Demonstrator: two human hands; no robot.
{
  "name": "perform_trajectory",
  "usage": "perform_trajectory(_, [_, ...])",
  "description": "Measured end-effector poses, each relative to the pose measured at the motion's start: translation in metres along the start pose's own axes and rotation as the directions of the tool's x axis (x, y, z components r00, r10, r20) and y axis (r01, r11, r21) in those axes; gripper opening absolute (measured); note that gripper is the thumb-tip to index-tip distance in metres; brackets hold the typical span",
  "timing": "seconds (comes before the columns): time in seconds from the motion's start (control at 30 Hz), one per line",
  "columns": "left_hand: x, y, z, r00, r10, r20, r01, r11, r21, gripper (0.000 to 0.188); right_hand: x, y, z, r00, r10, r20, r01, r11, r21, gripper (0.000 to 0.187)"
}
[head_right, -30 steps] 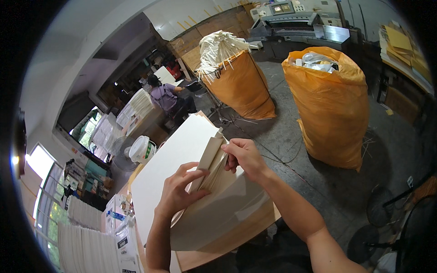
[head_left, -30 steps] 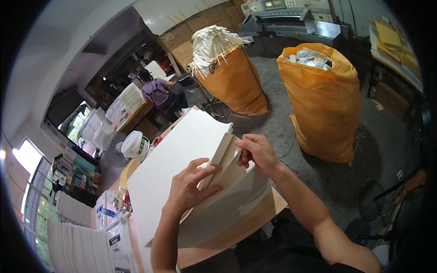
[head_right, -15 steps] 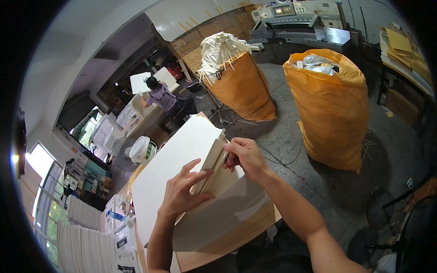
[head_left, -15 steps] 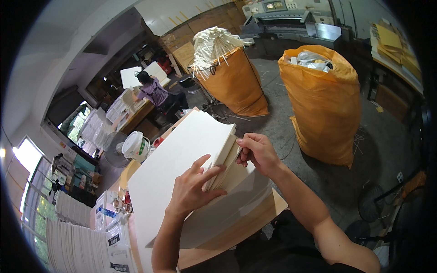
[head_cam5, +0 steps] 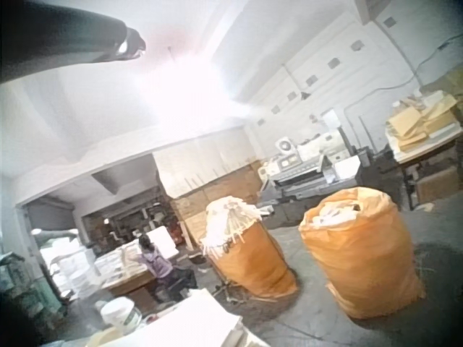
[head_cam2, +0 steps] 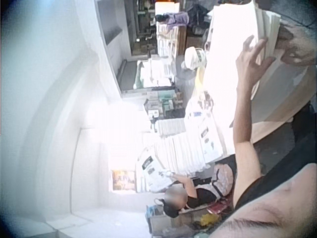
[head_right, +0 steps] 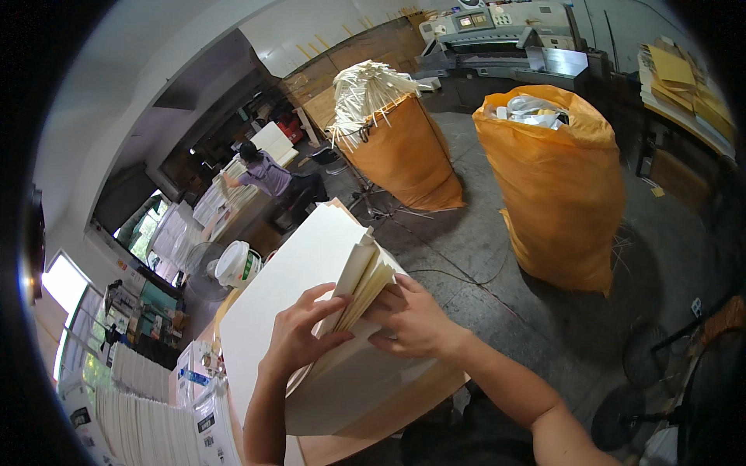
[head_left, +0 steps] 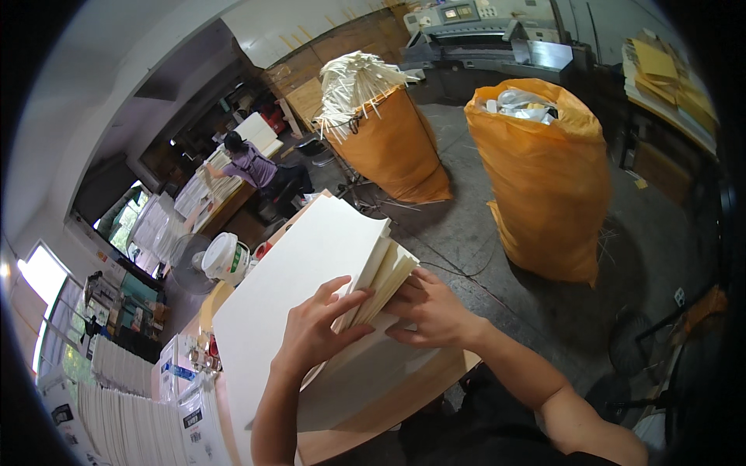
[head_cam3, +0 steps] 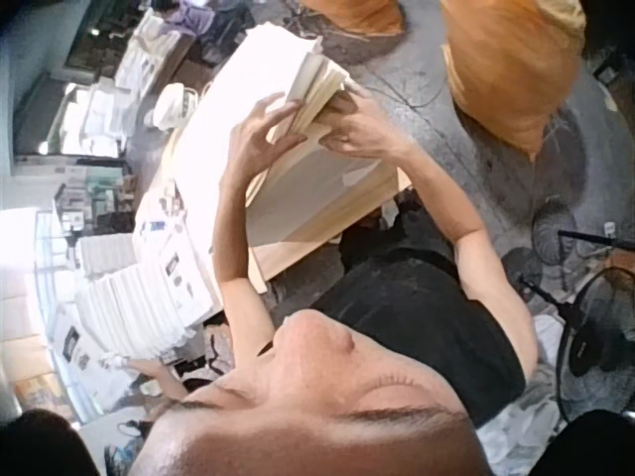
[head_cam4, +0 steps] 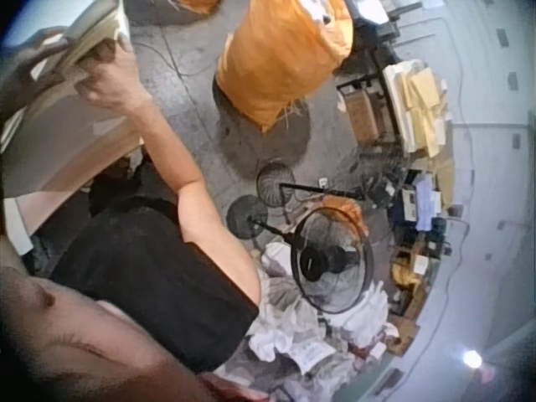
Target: The person picks up individual sheets of white paper and stacks them neatly onto a pile on a workbench.
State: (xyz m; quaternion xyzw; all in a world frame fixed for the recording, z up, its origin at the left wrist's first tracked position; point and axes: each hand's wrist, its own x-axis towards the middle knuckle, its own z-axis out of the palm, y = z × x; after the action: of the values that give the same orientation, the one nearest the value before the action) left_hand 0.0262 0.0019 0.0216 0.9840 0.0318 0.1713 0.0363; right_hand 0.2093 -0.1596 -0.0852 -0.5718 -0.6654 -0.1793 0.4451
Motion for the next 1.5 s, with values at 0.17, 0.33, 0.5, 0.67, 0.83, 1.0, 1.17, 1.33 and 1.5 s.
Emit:
perform_trajectory(0.17, [-0.004,0.014,0.024,0.980,0.195,0.049,-0.201,0.938,0.282,0.078,-0.007,0.002,0.003,0.969,0.133,0.206,-0.134,0.991,-0.013,0.041])
perform_trajectory(0.33, [-0.010,0.014,0.027,0.999,0.026,0.030,-0.032,0.965,0.259,0.083,-0.007,0.000,0.001,0.950,0.174,0.260,-0.171,0.985,-0.033,0.038])
perform_trajectory(0.5, [-0.011,0.014,0.027,1.000,0.026,0.008,-0.027,0.969,0.246,0.081,-0.006,-0.001,-0.003,0.944,0.178,0.277,-0.185,0.983,0.001,0.039])
perform_trajectory(0.67, [-0.011,0.012,0.028,1.000,0.018,-0.016,-0.014,0.978,0.210,0.079,-0.007,-0.001,-0.004,0.941,0.189,0.280,-0.212,0.976,0.056,0.041])
perform_trajectory(0.83, [-0.009,0.016,0.019,0.999,-0.003,0.040,-0.004,0.985,0.174,0.079,-0.011,0.012,-0.013,0.961,0.252,0.112,-0.270,0.943,0.195,0.037])
perform_trajectory(1.0, [0.004,0.014,0.002,0.996,-0.020,0.084,0.015,0.998,0.067,0.078,-0.004,0.022,-0.052,0.744,0.641,0.188,-0.604,0.766,-0.222,0.047])
perform_trajectory(1.17, [0.004,0.010,0.002,0.997,0.040,0.062,-0.044,0.997,0.066,0.072,0.028,0.016,-0.044,0.836,0.533,0.128,-0.526,0.846,-0.086,0.046])
perform_trajectory(1.33, [0.006,-0.001,0.007,0.979,0.198,-0.052,-0.196,0.980,0.038,0.060,0.034,0.024,-0.019,0.644,0.717,0.268,-0.635,0.306,0.709,0.031])
perform_trajectory(1.5, [0.001,-0.003,0.012,0.994,0.101,-0.049,-0.100,0.995,0.027,0.052,0.033,0.027,-0.010,0.615,0.712,0.339,-0.494,0.012,0.869,0.030])
